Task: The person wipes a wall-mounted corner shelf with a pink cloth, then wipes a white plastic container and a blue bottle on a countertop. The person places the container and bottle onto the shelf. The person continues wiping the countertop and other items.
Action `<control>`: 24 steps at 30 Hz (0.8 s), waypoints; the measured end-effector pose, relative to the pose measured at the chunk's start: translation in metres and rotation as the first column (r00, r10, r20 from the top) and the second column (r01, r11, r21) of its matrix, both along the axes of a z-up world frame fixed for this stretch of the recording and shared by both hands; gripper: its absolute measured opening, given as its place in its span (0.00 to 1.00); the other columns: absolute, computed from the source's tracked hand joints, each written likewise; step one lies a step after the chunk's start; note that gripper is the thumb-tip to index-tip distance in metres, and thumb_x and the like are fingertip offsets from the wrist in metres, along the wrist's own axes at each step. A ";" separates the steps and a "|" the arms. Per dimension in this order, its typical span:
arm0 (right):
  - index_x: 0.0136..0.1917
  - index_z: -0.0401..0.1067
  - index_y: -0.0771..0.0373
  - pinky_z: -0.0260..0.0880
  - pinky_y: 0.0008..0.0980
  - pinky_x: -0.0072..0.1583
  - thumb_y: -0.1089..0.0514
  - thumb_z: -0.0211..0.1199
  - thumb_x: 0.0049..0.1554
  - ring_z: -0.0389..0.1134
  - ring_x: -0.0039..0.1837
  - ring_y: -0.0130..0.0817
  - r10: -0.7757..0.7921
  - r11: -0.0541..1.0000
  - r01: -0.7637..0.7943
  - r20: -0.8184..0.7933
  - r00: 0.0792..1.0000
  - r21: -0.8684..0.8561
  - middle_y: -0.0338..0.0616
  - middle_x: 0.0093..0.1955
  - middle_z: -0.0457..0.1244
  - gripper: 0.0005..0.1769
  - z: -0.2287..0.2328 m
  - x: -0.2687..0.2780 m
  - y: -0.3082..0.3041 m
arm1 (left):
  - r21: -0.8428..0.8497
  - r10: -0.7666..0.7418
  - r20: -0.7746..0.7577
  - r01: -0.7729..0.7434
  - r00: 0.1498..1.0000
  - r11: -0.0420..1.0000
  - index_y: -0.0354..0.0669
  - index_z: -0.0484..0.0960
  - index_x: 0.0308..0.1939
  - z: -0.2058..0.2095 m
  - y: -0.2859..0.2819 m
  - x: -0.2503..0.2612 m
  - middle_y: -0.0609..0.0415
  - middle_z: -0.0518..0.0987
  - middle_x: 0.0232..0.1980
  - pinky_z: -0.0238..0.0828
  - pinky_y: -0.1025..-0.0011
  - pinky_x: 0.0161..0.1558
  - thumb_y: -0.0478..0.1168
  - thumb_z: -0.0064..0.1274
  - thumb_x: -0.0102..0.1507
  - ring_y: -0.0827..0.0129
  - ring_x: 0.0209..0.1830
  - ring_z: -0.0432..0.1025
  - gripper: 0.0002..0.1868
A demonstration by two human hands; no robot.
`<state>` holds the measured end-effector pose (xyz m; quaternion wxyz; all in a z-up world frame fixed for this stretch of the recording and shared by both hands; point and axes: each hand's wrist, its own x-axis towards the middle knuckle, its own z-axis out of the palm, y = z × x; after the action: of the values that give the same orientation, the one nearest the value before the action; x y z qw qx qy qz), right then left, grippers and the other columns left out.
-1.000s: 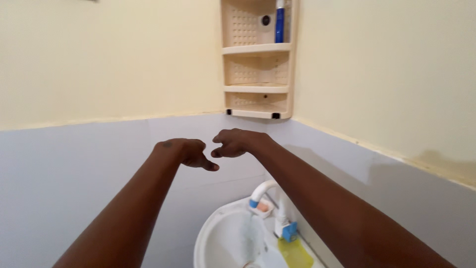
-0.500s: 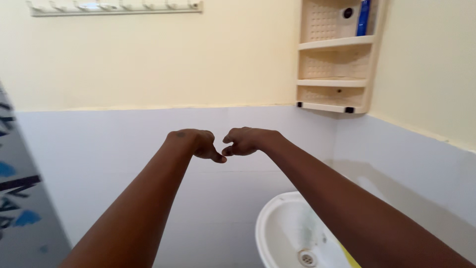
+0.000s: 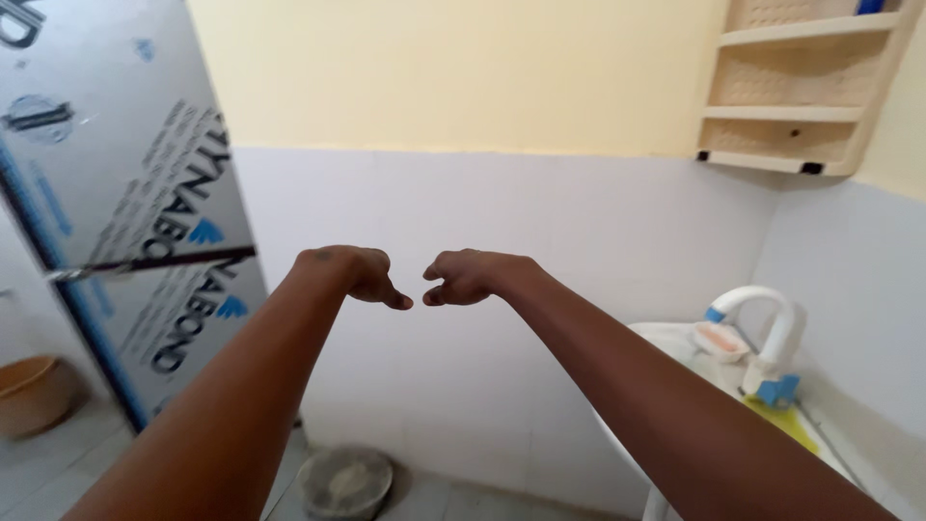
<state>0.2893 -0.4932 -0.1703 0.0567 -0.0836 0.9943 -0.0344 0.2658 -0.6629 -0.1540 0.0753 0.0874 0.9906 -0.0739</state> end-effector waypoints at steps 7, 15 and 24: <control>0.79 0.57 0.47 0.62 0.46 0.72 0.40 0.54 0.61 0.57 0.78 0.40 0.213 0.977 -0.213 0.032 0.977 0.012 0.37 0.78 0.58 0.35 -0.025 0.032 -0.121 | 0.029 0.140 0.049 -0.142 0.989 0.989 0.52 0.64 0.77 -0.025 -0.114 0.055 0.51 0.65 0.78 0.65 0.48 0.70 0.72 0.56 0.59 0.53 0.78 0.61 0.49; 0.78 0.59 0.50 0.61 0.45 0.73 0.40 0.55 0.61 0.57 0.78 0.43 0.456 0.889 -0.454 -0.013 0.890 0.049 0.42 0.77 0.59 0.35 -0.031 0.046 -0.263 | 0.037 0.294 0.045 -0.296 0.955 0.954 0.54 0.65 0.76 -0.038 -0.262 0.115 0.52 0.66 0.78 0.63 0.49 0.71 0.73 0.54 0.59 0.54 0.77 0.62 0.48; 0.77 0.61 0.58 0.64 0.42 0.70 0.40 0.57 0.61 0.61 0.75 0.46 0.715 0.697 -0.715 0.019 0.699 0.055 0.48 0.74 0.61 0.36 -0.066 0.059 -0.437 | 0.049 0.504 0.061 -0.507 0.861 0.860 0.52 0.73 0.71 -0.058 -0.418 0.198 0.52 0.73 0.72 0.66 0.53 0.68 0.72 0.54 0.59 0.54 0.72 0.68 0.44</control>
<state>0.3485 -0.9306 -0.2362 0.0662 -0.4613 0.8846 0.0195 0.4641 -1.0810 -0.2122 0.1122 -0.1715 0.9786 -0.0179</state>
